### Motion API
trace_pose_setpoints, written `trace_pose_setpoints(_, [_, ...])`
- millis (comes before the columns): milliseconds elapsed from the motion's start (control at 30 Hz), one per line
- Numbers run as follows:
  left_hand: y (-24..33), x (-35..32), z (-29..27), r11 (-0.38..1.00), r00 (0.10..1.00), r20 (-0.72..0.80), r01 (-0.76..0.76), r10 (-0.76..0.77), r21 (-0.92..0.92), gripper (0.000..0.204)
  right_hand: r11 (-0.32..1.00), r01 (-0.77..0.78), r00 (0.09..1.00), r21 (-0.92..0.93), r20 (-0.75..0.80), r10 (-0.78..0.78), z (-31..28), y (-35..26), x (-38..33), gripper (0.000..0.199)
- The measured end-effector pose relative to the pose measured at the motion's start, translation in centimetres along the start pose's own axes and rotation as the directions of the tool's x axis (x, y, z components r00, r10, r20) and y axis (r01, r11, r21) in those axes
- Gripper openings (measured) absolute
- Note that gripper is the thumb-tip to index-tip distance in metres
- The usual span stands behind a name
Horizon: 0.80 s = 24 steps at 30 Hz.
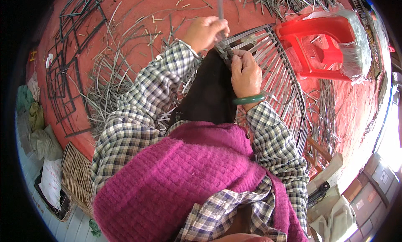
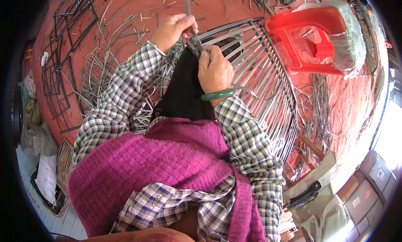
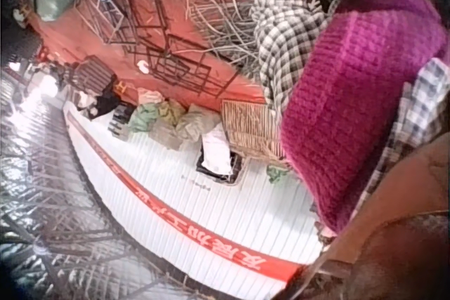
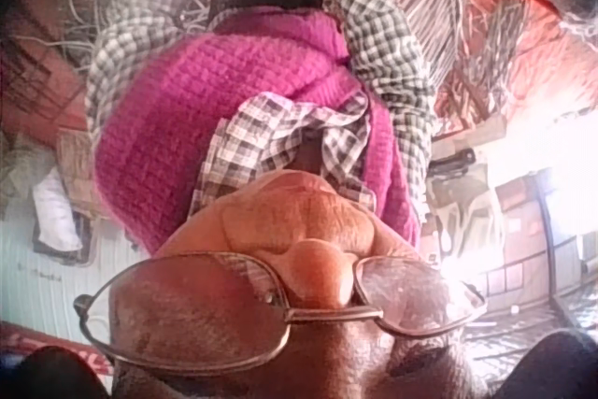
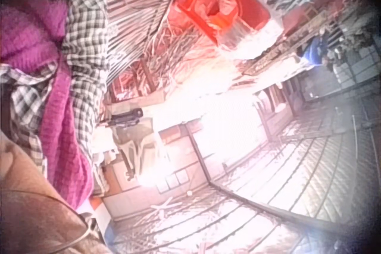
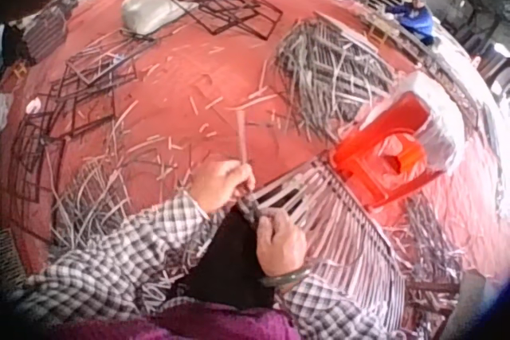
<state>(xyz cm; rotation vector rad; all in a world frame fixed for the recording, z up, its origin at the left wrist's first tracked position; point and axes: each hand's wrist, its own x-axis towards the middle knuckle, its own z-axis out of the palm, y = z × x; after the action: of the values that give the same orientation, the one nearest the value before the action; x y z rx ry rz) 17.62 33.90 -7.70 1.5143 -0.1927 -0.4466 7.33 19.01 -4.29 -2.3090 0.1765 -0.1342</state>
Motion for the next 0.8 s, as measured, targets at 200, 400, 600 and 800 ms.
trace_pose_setpoints(200, [-0.3,-1.7,0.3,0.983,0.99,-0.096,0.088,-0.104,-0.163,0.035,0.962,0.196,0.976,-0.191,-0.055,-0.21,0.4,0.2,-0.8,0.011])
trace_pose_setpoints(400, [-0.3,-1.4,1.9,0.985,0.966,-0.25,0.022,-0.064,-0.169,0.033,0.962,0.242,0.965,-0.126,-0.073,-0.253,0.4,0.7,-0.9,0.01])
trace_pose_setpoints(600, [-0.9,-2.3,1.8,0.993,0.947,-0.301,-0.107,0.116,0.045,0.04,0.932,0.318,0.944,-0.174,-0.035,-0.328,0.3,0.9,-1.3,0.013])
trace_pose_setpoints(800, [-3.2,-0.5,1.0,0.998,0.919,-0.394,0.012,0.011,0.056,0.039,0.85,0.414,0.901,-0.325,0.011,-0.434,0.9,1.1,-1.4,0.014])
